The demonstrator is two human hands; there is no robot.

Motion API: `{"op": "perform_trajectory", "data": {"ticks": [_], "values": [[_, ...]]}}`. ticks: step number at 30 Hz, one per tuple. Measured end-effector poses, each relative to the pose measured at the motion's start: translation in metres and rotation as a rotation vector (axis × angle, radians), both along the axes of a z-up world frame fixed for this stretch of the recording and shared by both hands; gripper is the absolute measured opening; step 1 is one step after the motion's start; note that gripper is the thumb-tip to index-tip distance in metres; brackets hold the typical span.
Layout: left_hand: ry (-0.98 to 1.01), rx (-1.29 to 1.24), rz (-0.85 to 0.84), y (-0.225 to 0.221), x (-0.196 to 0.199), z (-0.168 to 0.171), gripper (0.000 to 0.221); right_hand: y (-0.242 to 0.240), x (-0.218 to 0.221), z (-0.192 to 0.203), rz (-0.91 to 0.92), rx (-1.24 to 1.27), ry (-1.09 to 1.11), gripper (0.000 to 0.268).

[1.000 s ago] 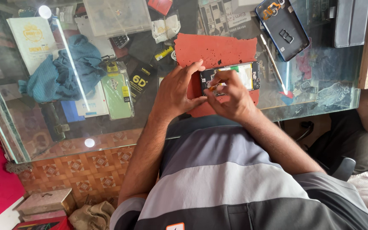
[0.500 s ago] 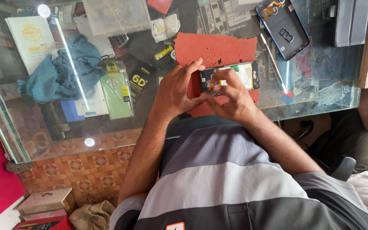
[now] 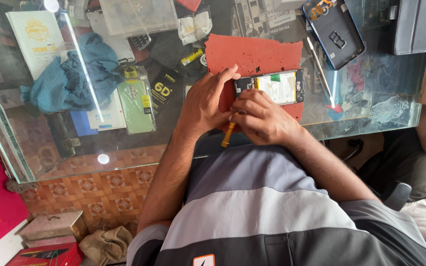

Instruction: The person uses a metal prying tool to separate the back cover of a blue smartphone. They then use a small orange plastic spudger to disconnect internal ribbon cables and remove a metal bracket from the motherboard. The person continues to manipulate internal components and disconnects the battery connector.

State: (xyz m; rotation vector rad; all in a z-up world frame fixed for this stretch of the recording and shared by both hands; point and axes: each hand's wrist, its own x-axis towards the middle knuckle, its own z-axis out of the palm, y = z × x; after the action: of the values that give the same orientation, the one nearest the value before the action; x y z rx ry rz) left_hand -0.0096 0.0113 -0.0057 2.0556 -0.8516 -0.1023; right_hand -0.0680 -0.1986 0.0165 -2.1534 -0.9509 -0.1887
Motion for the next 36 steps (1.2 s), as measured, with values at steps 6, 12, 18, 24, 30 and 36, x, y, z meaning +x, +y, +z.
{"op": "perform_trajectory", "data": {"ticks": [6,12,18,24,30,36], "values": [[-0.036,-0.007,0.015,-0.003,0.000,0.001,0.088,0.003,-0.007,0.001,-0.003,-0.268,-0.203,0.019],[0.115,-0.088,-0.008,0.004,0.001,-0.001,0.081,0.008,-0.014,-0.007,-0.026,-0.283,-0.171,0.024],[0.405,-0.409,-0.041,0.021,0.005,-0.013,0.046,0.011,-0.015,-0.008,-0.040,-0.273,-0.022,0.028],[0.111,-0.244,-0.027,0.015,0.006,-0.001,0.062,-0.014,-0.021,-0.005,-0.123,0.156,0.221,0.036],[-0.047,0.136,-0.024,-0.005,0.000,0.005,0.090,-0.028,-0.029,-0.010,-0.355,0.645,0.397,0.088],[-0.054,0.109,0.041,-0.003,-0.001,-0.007,0.084,-0.021,-0.017,-0.025,-0.378,0.480,0.195,0.076]]}}
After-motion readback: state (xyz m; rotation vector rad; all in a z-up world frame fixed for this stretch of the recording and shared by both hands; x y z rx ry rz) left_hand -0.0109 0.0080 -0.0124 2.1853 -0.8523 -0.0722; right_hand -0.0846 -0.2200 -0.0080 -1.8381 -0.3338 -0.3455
